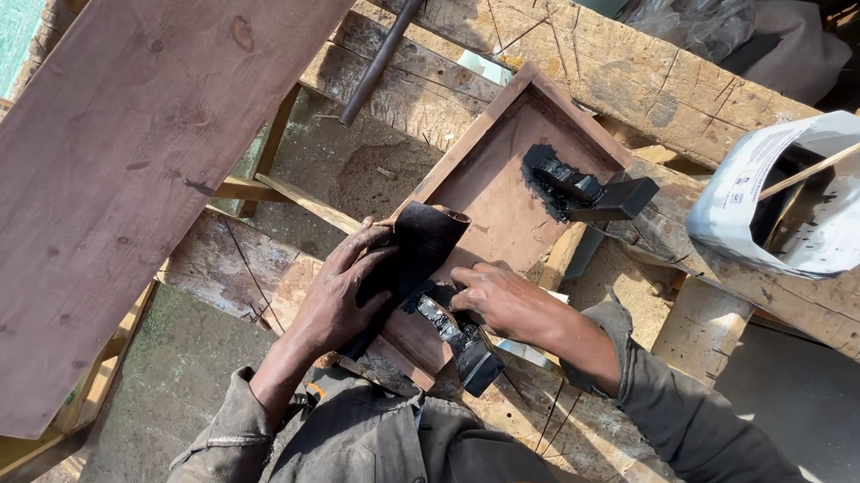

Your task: The person applies a dark adhesive to a wooden frame using a white cloth, spreading it into the corners and along the edges. They then press a black material onto the glued area to secure it.

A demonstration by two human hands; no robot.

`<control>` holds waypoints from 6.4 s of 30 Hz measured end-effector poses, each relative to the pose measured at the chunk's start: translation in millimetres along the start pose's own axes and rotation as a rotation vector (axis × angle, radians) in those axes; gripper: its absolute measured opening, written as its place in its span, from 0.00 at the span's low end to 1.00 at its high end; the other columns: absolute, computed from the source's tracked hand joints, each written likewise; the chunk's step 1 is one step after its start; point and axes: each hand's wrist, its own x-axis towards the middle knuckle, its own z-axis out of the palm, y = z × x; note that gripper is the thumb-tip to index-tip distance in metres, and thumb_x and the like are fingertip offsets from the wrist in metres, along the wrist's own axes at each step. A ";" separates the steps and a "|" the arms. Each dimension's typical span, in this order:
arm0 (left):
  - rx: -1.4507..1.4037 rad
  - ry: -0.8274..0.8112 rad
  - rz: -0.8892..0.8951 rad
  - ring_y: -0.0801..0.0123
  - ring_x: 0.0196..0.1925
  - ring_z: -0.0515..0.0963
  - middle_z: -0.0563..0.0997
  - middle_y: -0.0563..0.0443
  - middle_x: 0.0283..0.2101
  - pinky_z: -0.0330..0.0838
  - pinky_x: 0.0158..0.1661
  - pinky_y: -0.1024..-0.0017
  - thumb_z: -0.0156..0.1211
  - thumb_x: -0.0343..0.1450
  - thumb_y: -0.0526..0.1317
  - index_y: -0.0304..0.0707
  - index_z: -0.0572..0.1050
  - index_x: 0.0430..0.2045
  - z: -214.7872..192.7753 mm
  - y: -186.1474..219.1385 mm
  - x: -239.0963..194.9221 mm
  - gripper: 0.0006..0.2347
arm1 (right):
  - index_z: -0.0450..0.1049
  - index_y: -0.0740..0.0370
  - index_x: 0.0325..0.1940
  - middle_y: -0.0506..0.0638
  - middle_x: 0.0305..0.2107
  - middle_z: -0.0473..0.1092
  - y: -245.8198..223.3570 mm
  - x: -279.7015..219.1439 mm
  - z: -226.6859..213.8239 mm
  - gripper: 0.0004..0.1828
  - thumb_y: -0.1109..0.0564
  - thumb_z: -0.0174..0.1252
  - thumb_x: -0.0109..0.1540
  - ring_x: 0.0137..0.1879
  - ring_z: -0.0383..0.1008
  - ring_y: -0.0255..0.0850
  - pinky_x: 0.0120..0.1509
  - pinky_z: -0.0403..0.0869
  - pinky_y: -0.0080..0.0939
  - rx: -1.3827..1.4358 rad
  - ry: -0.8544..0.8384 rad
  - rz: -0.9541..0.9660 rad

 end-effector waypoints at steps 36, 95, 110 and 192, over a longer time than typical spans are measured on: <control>0.000 -0.009 -0.017 0.41 0.74 0.61 0.71 0.42 0.65 0.61 0.65 0.44 0.70 0.62 0.35 0.44 0.74 0.57 -3.8 6.2 0.6 0.26 | 0.77 0.61 0.59 0.65 0.62 0.67 -56.4 -8.0 -99.0 0.19 0.57 0.58 0.65 0.59 0.78 0.56 0.61 0.78 0.54 0.344 -0.168 0.179; 0.044 -0.010 -0.024 0.37 0.71 0.64 0.71 0.40 0.64 0.61 0.65 0.42 0.72 0.61 0.36 0.44 0.74 0.57 2.8 2.1 0.3 0.27 | 0.82 0.65 0.51 0.62 0.44 0.80 -20.0 15.0 -25.5 0.15 0.58 0.62 0.62 0.52 0.80 0.58 0.61 0.74 0.55 0.506 0.082 0.297; 0.042 -0.011 -0.029 0.38 0.71 0.64 0.71 0.40 0.64 0.61 0.65 0.43 0.72 0.61 0.36 0.44 0.74 0.57 1.0 3.5 -0.2 0.27 | 0.81 0.62 0.55 0.64 0.48 0.80 -14.3 -5.5 -54.6 0.17 0.58 0.66 0.62 0.51 0.81 0.59 0.64 0.73 0.57 0.741 -0.030 0.276; 0.025 0.047 -0.001 0.39 0.71 0.65 0.74 0.43 0.64 0.63 0.66 0.45 0.71 0.61 0.35 0.43 0.76 0.55 4.2 2.4 3.5 0.25 | 0.84 0.57 0.43 0.64 0.52 0.77 -8.9 -7.1 -50.5 0.08 0.62 0.62 0.62 0.53 0.79 0.57 0.56 0.78 0.58 0.556 0.106 -0.063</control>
